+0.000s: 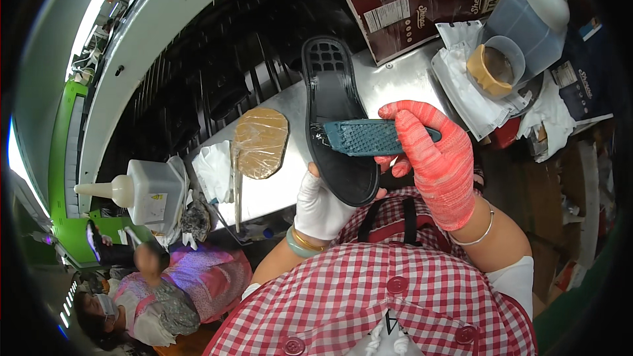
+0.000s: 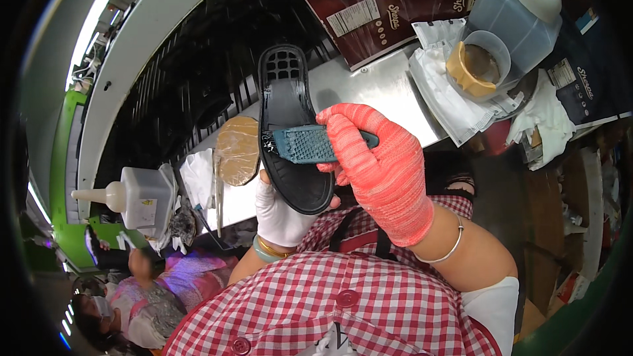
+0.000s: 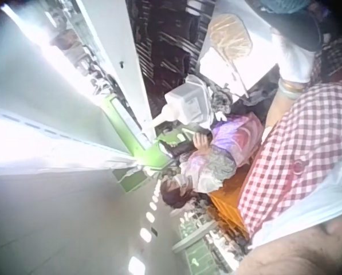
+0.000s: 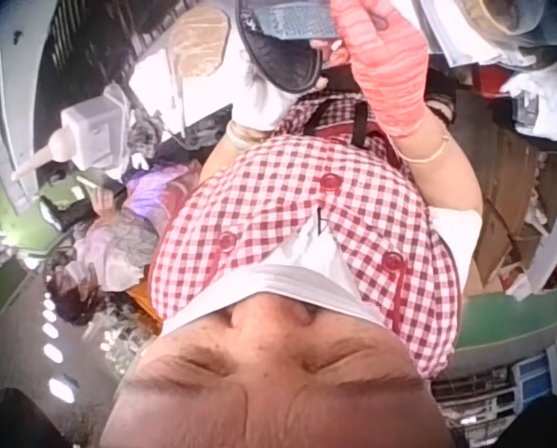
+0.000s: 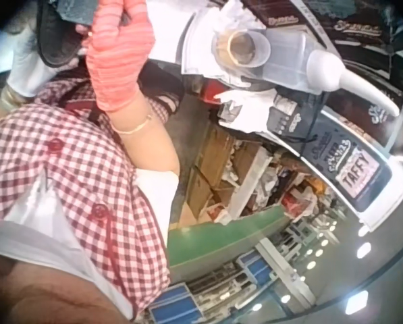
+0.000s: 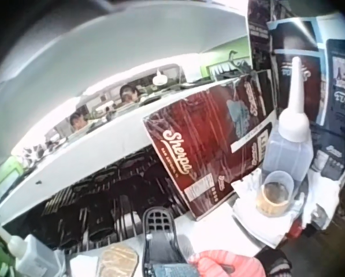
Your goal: The person scrubs the soles of black sandals using a blue brush and a cleaning solution. They repeatedly dip the brush into a small container of liquid and scrub the textured bottom of each sandal before placing it on a nearby shelf.
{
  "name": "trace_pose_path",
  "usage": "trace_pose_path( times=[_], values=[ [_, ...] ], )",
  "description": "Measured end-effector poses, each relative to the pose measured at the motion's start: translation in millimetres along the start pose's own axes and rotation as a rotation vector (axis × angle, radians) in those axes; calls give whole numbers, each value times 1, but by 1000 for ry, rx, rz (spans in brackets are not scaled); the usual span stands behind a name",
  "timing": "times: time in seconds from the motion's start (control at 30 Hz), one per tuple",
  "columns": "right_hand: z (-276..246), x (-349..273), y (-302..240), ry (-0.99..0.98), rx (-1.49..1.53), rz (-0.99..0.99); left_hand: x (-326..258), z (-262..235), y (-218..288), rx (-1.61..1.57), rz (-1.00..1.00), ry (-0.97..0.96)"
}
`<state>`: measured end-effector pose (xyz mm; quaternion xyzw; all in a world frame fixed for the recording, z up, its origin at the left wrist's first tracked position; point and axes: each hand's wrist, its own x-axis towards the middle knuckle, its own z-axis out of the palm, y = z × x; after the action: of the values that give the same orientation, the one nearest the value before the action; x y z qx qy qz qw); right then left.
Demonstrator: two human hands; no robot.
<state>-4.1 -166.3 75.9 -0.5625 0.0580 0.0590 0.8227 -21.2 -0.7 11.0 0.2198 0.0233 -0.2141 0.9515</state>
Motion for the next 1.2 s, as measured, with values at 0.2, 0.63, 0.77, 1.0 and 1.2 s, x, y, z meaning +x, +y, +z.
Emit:
trace_pose_path(
  times=[0.2, 0.63, 0.77, 1.0, 1.2],
  values=[
    [-2, 5, -5, 34, -5, -103, 0, -5, 1, 171, -63, -61],
    [-4, 27, -31, 100, -70, -229, -10, -10, 4, 330, -112, -121],
    [-7, 42, -36, 56, -108, -255, -12, -13, 3, 323, -114, -127],
    [-6, 12, -25, -44, -133, -36, -11, -21, 4, 247, -97, -69],
    [-4, -2, -12, -52, -56, 62, -7, -21, 4, 276, -73, -41]
  ],
)
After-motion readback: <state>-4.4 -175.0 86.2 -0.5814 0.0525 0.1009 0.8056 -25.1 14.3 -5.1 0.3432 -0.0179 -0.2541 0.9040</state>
